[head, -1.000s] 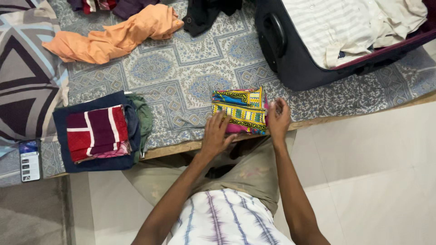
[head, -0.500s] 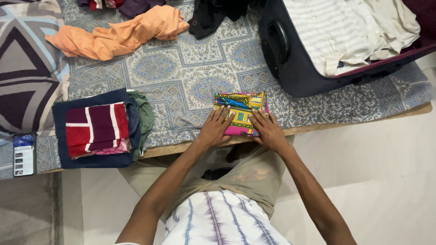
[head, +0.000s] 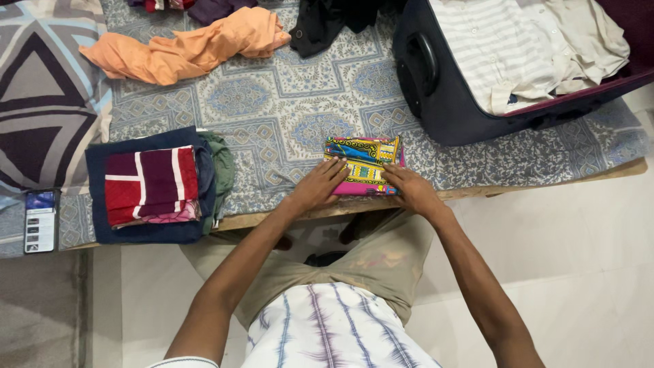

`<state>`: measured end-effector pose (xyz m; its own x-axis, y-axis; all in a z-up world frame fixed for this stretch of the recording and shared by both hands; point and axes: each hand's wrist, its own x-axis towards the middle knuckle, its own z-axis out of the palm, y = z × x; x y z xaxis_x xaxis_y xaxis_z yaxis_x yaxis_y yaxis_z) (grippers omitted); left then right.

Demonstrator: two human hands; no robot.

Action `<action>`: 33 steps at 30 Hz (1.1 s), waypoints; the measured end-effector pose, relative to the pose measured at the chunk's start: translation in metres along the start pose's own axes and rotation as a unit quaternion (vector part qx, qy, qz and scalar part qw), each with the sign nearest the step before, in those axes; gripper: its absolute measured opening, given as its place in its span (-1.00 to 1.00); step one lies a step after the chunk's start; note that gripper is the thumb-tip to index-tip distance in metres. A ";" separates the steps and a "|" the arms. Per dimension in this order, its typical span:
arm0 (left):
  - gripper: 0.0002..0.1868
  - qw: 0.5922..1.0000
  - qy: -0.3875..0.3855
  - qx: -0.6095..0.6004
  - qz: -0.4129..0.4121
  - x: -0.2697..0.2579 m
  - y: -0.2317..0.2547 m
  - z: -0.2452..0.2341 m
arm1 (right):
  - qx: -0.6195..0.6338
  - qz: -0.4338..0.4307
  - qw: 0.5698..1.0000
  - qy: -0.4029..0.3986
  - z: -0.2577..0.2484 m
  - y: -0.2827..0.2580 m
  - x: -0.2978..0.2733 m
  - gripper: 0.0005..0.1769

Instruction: The person folds various pieces of clothing, including a colorful patterned cloth, a maroon and white striped shirt, a dark blue shirt, a green shirt, and a grey shirt. They place each folded item into an open maroon suitcase on a bed.

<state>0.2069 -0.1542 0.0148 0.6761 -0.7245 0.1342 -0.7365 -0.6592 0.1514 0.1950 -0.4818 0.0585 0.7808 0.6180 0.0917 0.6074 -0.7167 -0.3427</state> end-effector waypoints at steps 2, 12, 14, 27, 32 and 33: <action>-0.10 0.999 -0.045 0.003 -0.003 0.001 0.002 -0.007 | -0.015 -0.012 1.000 0.009 -0.006 -0.006 -0.002 -0.12; -0.14 0.997 -0.040 0.005 0.058 -0.013 -0.001 -0.030 | -0.061 -0.050 0.996 0.040 0.009 -0.003 -0.004 -0.10; -0.14 0.994 -0.083 0.034 0.069 -0.006 -0.005 -0.031 | -0.040 -0.050 0.997 0.034 0.008 0.004 -0.001 -0.16; -0.70 0.900 -0.015 -0.355 -0.252 0.009 -0.017 -0.020 | 0.258 0.179 0.947 0.072 -0.005 0.029 0.011 -0.66; -0.58 0.859 0.082 -0.338 -0.376 0.012 -0.012 0.017 | 0.200 0.233 0.943 0.131 0.021 0.029 0.017 -0.58; -0.59 0.859 0.109 -0.318 -0.387 0.014 -0.013 0.023 | 0.179 0.252 0.939 0.153 0.026 0.027 0.022 -0.60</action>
<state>0.2254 -0.1608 -0.0080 0.9969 -0.0183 -0.0768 0.0479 -0.6333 0.7724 0.2250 -0.4789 0.0271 0.9944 0.0686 0.0801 0.1051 -0.7042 -0.7022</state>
